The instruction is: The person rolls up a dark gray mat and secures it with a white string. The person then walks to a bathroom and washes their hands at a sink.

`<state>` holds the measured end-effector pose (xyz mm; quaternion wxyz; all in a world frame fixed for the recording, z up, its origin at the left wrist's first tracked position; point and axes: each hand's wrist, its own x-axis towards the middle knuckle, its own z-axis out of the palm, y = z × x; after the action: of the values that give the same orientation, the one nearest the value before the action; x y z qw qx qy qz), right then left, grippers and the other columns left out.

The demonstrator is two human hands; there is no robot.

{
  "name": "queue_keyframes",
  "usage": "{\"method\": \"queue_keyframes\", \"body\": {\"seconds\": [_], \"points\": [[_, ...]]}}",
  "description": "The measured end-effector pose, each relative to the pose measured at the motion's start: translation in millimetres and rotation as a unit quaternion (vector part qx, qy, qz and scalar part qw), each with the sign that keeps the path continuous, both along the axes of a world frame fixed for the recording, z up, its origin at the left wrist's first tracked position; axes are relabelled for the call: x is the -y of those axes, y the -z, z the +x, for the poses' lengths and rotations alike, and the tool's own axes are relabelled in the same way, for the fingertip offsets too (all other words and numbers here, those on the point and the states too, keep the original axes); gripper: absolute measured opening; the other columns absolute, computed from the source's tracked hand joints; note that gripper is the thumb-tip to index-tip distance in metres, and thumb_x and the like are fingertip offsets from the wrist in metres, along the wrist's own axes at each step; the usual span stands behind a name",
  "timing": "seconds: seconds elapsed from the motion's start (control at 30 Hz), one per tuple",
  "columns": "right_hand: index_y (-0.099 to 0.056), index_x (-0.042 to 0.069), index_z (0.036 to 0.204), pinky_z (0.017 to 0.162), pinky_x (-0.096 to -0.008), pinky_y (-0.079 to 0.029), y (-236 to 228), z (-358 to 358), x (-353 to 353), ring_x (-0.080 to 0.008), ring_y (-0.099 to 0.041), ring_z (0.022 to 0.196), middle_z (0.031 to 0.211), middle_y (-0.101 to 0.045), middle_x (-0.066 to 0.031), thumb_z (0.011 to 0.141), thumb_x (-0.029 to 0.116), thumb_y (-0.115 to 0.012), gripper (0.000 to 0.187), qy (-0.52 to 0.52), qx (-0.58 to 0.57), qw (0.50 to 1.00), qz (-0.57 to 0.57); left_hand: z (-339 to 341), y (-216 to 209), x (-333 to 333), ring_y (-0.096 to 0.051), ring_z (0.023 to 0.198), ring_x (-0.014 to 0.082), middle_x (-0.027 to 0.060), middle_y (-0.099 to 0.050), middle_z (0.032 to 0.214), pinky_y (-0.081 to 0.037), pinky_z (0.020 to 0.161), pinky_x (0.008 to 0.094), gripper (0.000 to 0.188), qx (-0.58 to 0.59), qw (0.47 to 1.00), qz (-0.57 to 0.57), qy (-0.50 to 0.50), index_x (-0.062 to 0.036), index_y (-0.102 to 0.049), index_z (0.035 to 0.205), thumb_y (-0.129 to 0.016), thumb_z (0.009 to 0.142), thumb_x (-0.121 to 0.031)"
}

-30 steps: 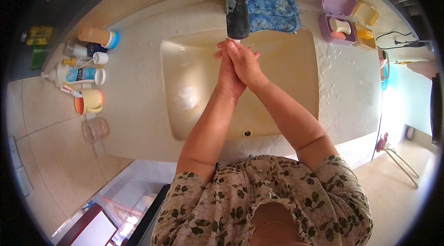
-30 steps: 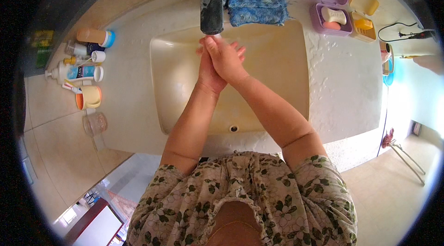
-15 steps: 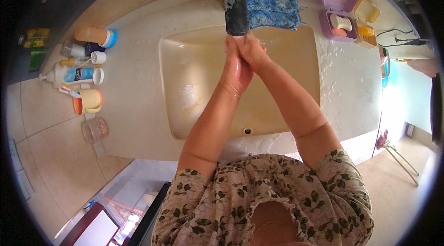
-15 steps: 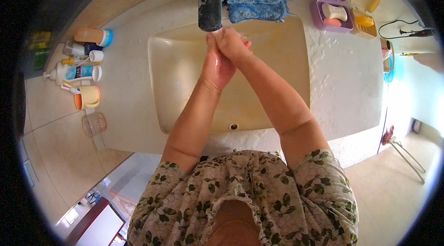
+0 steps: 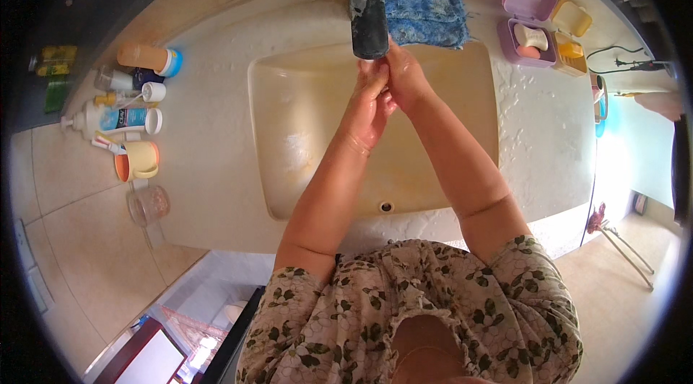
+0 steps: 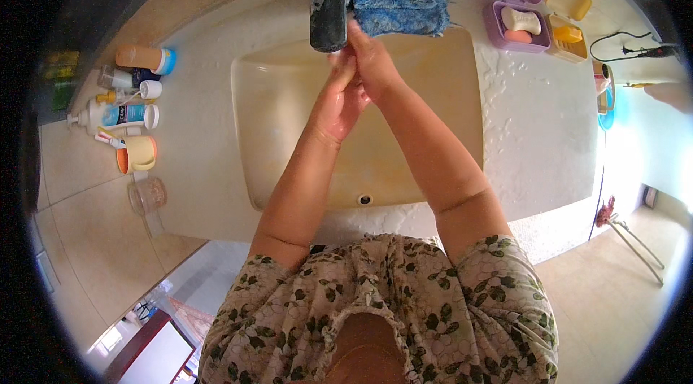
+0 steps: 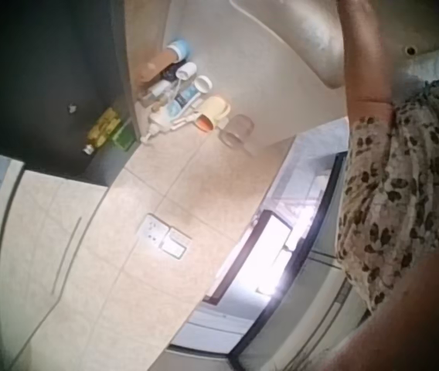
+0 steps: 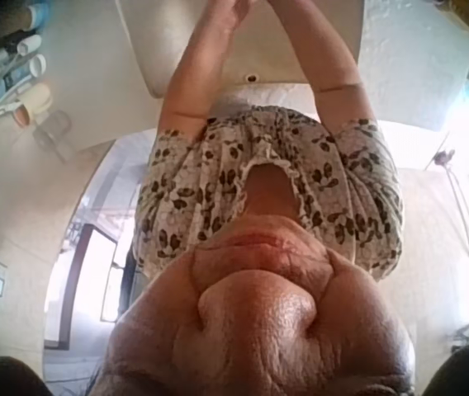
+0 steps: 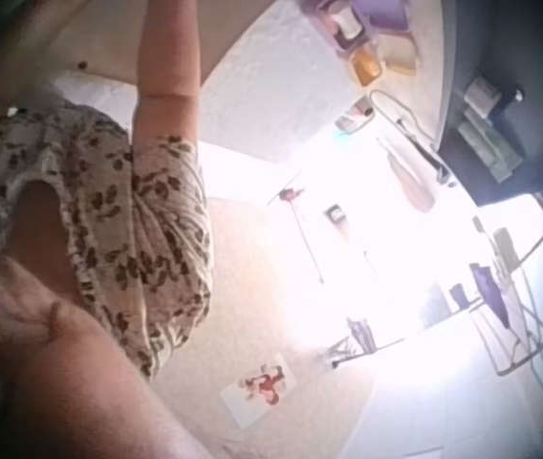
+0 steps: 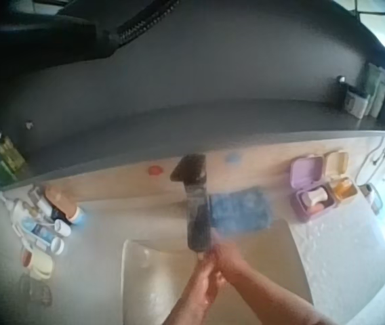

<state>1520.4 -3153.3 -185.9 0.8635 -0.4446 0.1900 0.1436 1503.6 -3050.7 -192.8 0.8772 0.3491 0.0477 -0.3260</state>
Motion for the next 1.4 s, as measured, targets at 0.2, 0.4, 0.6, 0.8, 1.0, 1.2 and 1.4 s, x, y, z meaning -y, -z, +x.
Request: {"method": "queue_keyframes", "body": {"seconds": [0.2,0.4,0.6,0.8,1.0,1.2,1.4], "points": [[-0.049,0.006,0.117,0.095,-0.0355,-0.041,-7.3,-8.9,-26.3,-0.0225,-0.054,0.102,0.111,-0.056,-0.0100,0.098,0.029,-0.037,0.032,0.103,0.141,0.918,0.356,10.9,4.9,-16.0,-0.044,0.120,0.0219,0.0050,-0.049,0.128,-0.034,0.102,0.0416,0.049,-0.019,0.989,-0.140,-0.049,-0.0126,-0.041,0.131,-0.051,0.092,-0.040],[-0.057,0.004,0.105,0.086,-0.0381,-0.045,0.2,-0.4,-47.0,-0.0248,-0.057,0.095,0.105,-0.061,-0.0097,0.094,0.027,-0.045,0.028,0.078,0.211,0.972,-0.072,17.2,25.8,-0.3,-0.054,0.098,0.0265,0.0126,-0.055,0.109,-0.045,0.087,0.0393,0.047,-0.031,0.995,-0.089,-0.013,-0.0111,-0.045,0.120,-0.058,0.087,-0.042],[-0.060,0.001,0.091,0.082,-0.0358,-0.047,-2.2,-9.2,-30.1,-0.0242,-0.060,0.090,0.097,-0.061,-0.0110,0.093,0.025,-0.047,0.028,-0.013,0.402,0.741,-0.537,17.2,32.7,-1.8,-0.055,0.091,0.0200,0.0066,-0.055,0.104,-0.047,0.077,0.0340,0.036,-0.107,0.991,-0.073,-0.037,-0.0137,-0.046,0.117,-0.055,0.089,-0.035],[-0.056,-0.001,0.104,0.076,-0.0330,-0.047,12.1,21.6,-53.3,-0.0212,-0.058,0.078,0.089,-0.059,-0.0099,0.088,0.021,-0.050,0.028,0.186,0.138,0.940,0.251,6.0,-41.7,-2.9,-0.054,0.090,0.0222,0.0079,-0.055,0.100,-0.046,0.079,0.0346,0.039,-0.039,0.974,-0.205,-0.082,-0.0125,-0.046,0.116,-0.053,0.089,-0.040],[-0.059,0.003,0.102,0.078,-0.0320,-0.046,-14.0,12.7,-48.5,-0.0199,-0.057,0.084,0.088,-0.059,-0.0077,0.089,0.024,-0.051,0.026,0.060,0.138,0.988,-0.035,9.7,18.5,-9.9,-0.054,0.091,0.0202,0.0058,-0.053,0.104,-0.047,0.076,0.0353,0.032,-0.050,0.987,-0.153,0.013,-0.0172,-0.046,0.115,-0.048,0.092,-0.040],[-0.056,0.005,0.105,0.076,-0.0315,-0.048,19.7,-5.9,-46.4,-0.0178,-0.055,0.087,0.090,-0.057,-0.0088,0.092,0.029,-0.053,0.027,0.068,0.400,0.795,-0.452,26.8,54.2,-20.4,-0.053,0.097,0.0193,0.0048,-0.054,0.103,-0.046,0.084,0.0368,0.028,-0.048,0.993,-0.112,-0.003,-0.0154,-0.048,0.114,-0.046,0.094,-0.036],[-0.057,0.006,0.102,0.079,-0.0364,-0.047,-5.7,16.8,-57.1,-0.0250,-0.057,0.084,0.087,-0.059,-0.0130,0.090,0.030,-0.055,0.027,0.205,0.209,0.939,0.180,-1.7,-22.7,-1.2,-0.054,0.090,0.0228,0.0103,-0.055,0.100,-0.045,0.081,0.0382,0.040,0.001,0.972,-0.234,-0.023,-0.0099,-0.047,0.114,-0.047,0.092,-0.044]]}}
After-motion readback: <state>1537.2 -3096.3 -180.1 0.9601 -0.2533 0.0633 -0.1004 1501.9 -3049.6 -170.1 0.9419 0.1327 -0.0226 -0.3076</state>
